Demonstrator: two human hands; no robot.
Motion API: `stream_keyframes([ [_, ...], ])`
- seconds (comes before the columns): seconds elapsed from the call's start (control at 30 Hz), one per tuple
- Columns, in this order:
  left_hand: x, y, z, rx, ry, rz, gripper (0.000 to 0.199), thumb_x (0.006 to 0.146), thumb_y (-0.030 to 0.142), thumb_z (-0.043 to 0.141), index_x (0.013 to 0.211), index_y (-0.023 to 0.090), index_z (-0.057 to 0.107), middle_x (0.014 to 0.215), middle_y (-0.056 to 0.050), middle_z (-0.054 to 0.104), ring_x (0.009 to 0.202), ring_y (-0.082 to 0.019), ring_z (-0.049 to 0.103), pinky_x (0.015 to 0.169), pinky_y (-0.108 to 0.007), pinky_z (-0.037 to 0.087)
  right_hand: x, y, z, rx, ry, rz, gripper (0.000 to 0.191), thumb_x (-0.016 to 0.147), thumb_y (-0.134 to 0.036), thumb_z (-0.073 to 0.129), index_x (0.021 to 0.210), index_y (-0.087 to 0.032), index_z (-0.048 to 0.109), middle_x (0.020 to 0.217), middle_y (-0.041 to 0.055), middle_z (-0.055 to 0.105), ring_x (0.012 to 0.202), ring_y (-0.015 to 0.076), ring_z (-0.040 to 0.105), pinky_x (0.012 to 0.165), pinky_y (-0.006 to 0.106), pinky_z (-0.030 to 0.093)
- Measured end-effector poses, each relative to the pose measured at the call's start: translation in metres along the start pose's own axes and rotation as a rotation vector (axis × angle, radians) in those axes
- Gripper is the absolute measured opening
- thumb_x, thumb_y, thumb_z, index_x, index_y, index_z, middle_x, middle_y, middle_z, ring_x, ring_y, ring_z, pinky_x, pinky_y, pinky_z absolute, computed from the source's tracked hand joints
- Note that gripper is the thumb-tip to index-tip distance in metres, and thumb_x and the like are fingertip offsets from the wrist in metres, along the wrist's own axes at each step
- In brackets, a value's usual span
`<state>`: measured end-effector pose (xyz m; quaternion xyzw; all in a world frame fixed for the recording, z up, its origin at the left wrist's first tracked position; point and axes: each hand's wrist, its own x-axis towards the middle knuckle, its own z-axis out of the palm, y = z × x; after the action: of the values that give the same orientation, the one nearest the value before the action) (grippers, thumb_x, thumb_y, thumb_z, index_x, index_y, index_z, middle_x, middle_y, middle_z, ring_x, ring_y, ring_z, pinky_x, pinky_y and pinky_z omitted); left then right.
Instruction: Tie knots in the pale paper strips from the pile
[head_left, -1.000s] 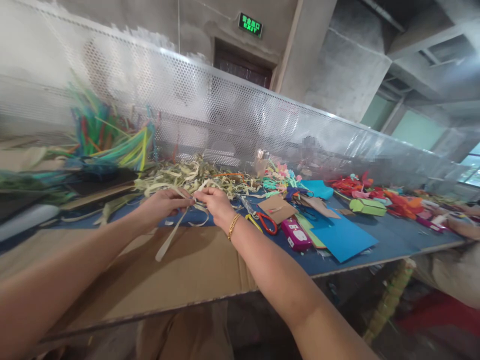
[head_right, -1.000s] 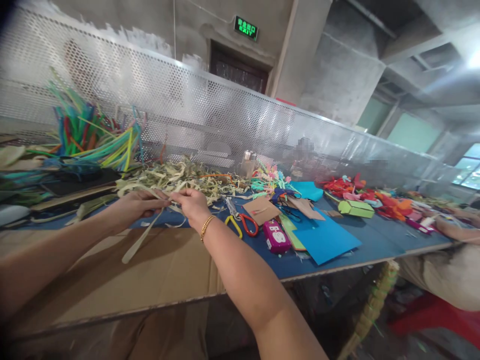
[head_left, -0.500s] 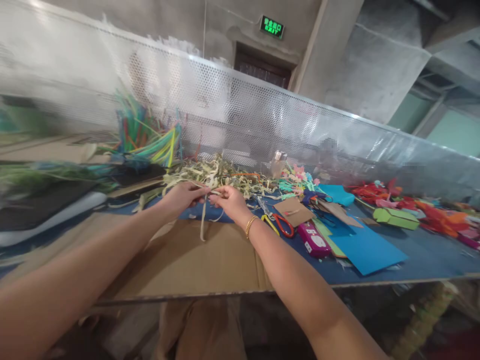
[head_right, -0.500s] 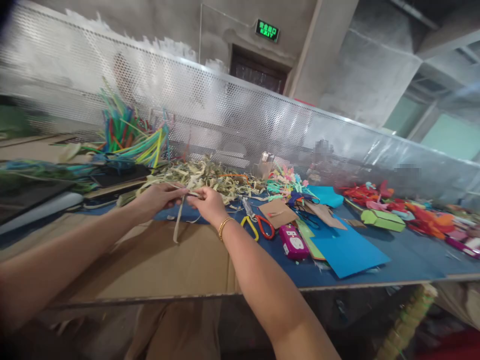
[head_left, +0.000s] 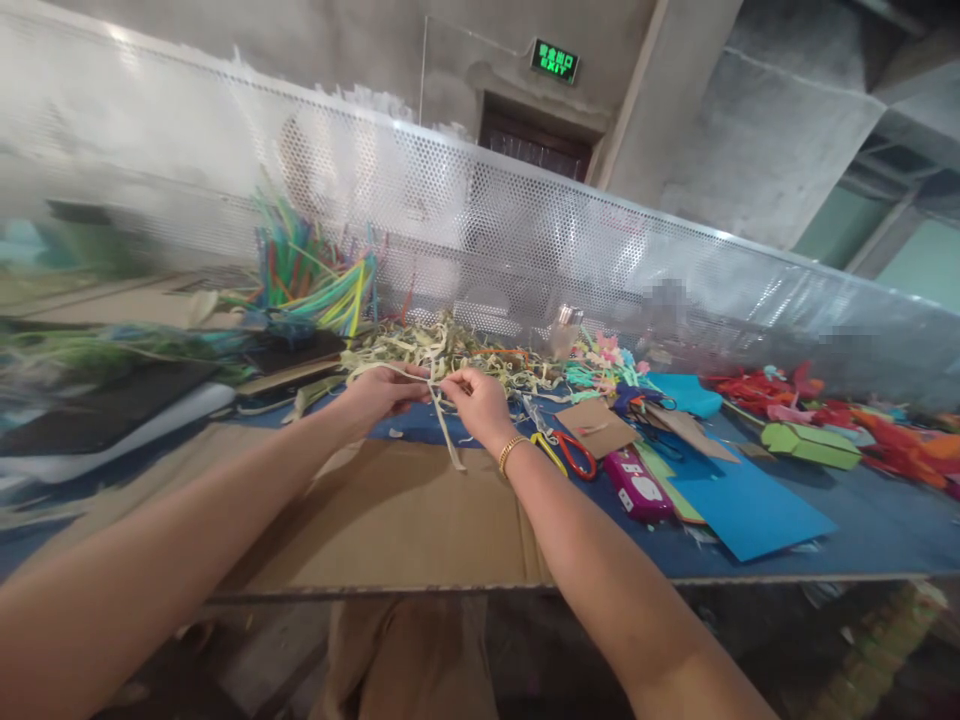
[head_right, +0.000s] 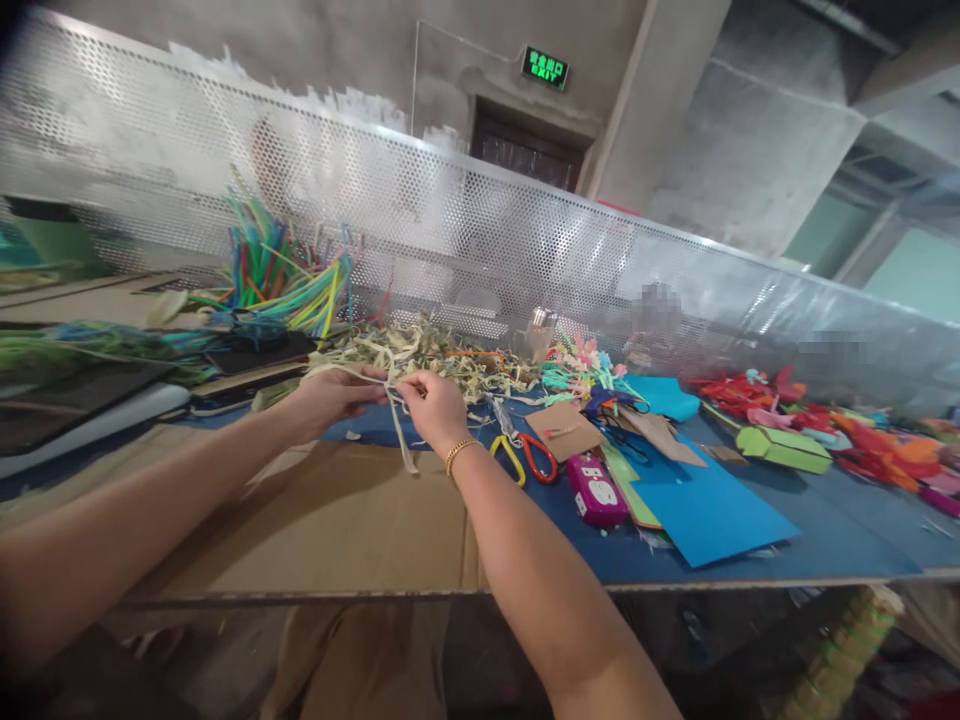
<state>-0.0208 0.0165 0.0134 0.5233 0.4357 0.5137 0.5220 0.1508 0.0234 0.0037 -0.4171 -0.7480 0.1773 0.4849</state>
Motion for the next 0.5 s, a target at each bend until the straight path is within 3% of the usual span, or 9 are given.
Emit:
stream_keyframes([
  [0.13,-0.001,0.001,0.001,0.113,-0.003,0.041,0.040,0.052,0.025,0.082,0.087,0.017,0.064,0.070,-0.002,0.068,0.052,-0.010,0.054,0.044,-0.020,0.033,0.000,-0.001,-0.003,-0.098,0.011,0.027,0.022,0.083,-0.038,0.057,0.073,-0.020,0.065,0.060,-0.0015,0.062,0.056,0.0103,0.053,0.055,0.021,0.036],
  [0.27,0.002,-0.003,0.000,0.169,0.023,0.147,0.035,0.055,0.029,0.080,0.084,0.017,0.065,0.057,0.002,0.061,0.045,-0.008,0.042,0.043,-0.022,0.026,0.001,0.003,0.000,-0.081,0.018,0.036,0.020,0.081,-0.036,0.058,0.073,-0.019,0.065,0.064,-0.0009,0.063,0.060,0.0106,0.055,0.058,0.021,0.038],
  [0.5,0.003,-0.003,-0.001,0.192,0.060,0.132,0.032,0.059,0.037,0.077,0.081,0.017,0.066,0.060,0.001,0.061,0.055,-0.011,0.053,0.047,-0.021,0.030,0.002,0.009,0.004,0.016,-0.069,0.104,0.017,0.081,-0.031,0.058,0.071,-0.019,0.064,0.064,-0.0012,0.064,0.058,0.0097,0.056,0.058,0.020,0.040],
])
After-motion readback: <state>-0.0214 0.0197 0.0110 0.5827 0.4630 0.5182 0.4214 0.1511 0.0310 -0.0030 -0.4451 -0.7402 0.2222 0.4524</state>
